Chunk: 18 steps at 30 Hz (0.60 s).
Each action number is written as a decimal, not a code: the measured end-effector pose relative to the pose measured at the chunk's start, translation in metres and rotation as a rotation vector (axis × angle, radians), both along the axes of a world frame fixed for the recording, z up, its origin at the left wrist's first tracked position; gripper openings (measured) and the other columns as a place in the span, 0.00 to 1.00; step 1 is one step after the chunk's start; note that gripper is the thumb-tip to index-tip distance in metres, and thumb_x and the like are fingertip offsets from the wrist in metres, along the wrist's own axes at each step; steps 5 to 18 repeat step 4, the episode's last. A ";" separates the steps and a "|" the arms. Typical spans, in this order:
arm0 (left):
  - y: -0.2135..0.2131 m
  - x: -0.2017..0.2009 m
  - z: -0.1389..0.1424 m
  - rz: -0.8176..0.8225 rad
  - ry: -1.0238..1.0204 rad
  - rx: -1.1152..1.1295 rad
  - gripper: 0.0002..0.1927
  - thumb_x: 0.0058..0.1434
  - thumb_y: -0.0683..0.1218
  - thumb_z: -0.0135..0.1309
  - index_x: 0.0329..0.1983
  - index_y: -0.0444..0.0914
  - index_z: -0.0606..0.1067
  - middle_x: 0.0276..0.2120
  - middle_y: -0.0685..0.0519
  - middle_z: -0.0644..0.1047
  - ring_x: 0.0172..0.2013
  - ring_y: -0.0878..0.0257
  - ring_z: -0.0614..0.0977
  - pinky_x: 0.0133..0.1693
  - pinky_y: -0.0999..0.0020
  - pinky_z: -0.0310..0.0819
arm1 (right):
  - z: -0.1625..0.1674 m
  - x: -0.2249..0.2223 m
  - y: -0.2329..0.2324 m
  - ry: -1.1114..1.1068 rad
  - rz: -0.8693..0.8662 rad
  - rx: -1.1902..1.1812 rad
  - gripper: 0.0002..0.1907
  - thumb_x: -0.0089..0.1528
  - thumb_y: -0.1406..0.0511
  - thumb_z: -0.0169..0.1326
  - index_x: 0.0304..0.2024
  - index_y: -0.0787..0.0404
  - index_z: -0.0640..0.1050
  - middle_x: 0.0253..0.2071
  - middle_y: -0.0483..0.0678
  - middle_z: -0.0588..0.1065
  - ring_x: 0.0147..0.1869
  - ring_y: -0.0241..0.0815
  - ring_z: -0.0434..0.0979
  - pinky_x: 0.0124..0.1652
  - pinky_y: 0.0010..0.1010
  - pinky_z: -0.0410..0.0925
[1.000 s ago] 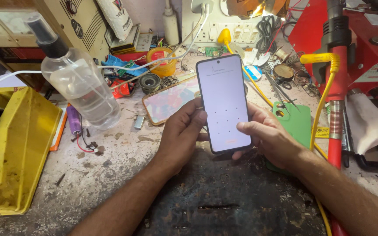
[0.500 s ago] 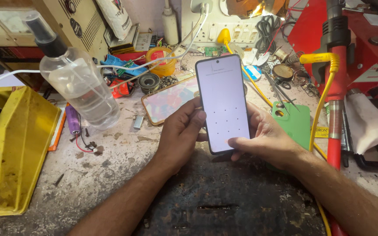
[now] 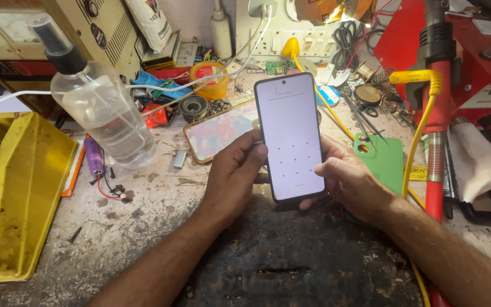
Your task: The person works on a disassembled smartphone on a cluttered repair bench, prying at the frame with a small tool and driving screws with a screwdriver. They then lift the phone, power it on, and tap the screen to test it.
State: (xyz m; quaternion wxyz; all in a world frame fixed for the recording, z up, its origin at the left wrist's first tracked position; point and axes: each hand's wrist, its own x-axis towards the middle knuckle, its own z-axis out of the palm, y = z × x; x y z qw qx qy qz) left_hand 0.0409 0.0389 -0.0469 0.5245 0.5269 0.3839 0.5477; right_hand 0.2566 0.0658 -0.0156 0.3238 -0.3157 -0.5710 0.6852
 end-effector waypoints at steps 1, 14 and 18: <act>0.000 0.000 0.000 0.002 0.006 0.003 0.21 0.71 0.48 0.44 0.65 0.38 0.71 0.48 0.51 0.81 0.47 0.64 0.83 0.44 0.65 0.83 | -0.001 0.000 0.000 -0.002 0.001 0.013 0.38 0.57 0.70 0.40 0.73 0.67 0.59 0.55 0.60 0.75 0.46 0.45 0.81 0.37 0.38 0.80; -0.001 -0.001 -0.002 -0.004 0.015 0.026 0.20 0.72 0.48 0.45 0.64 0.37 0.72 0.48 0.50 0.82 0.48 0.63 0.83 0.46 0.65 0.84 | -0.004 0.002 0.002 -0.008 0.009 0.005 0.38 0.57 0.70 0.40 0.73 0.66 0.59 0.55 0.60 0.75 0.47 0.46 0.81 0.38 0.39 0.80; -0.001 -0.001 -0.002 -0.004 0.015 0.026 0.20 0.72 0.48 0.45 0.64 0.37 0.72 0.48 0.50 0.82 0.48 0.63 0.83 0.46 0.65 0.84 | -0.004 0.002 0.002 -0.008 0.009 0.005 0.38 0.57 0.70 0.40 0.73 0.66 0.59 0.55 0.60 0.75 0.47 0.46 0.81 0.38 0.39 0.80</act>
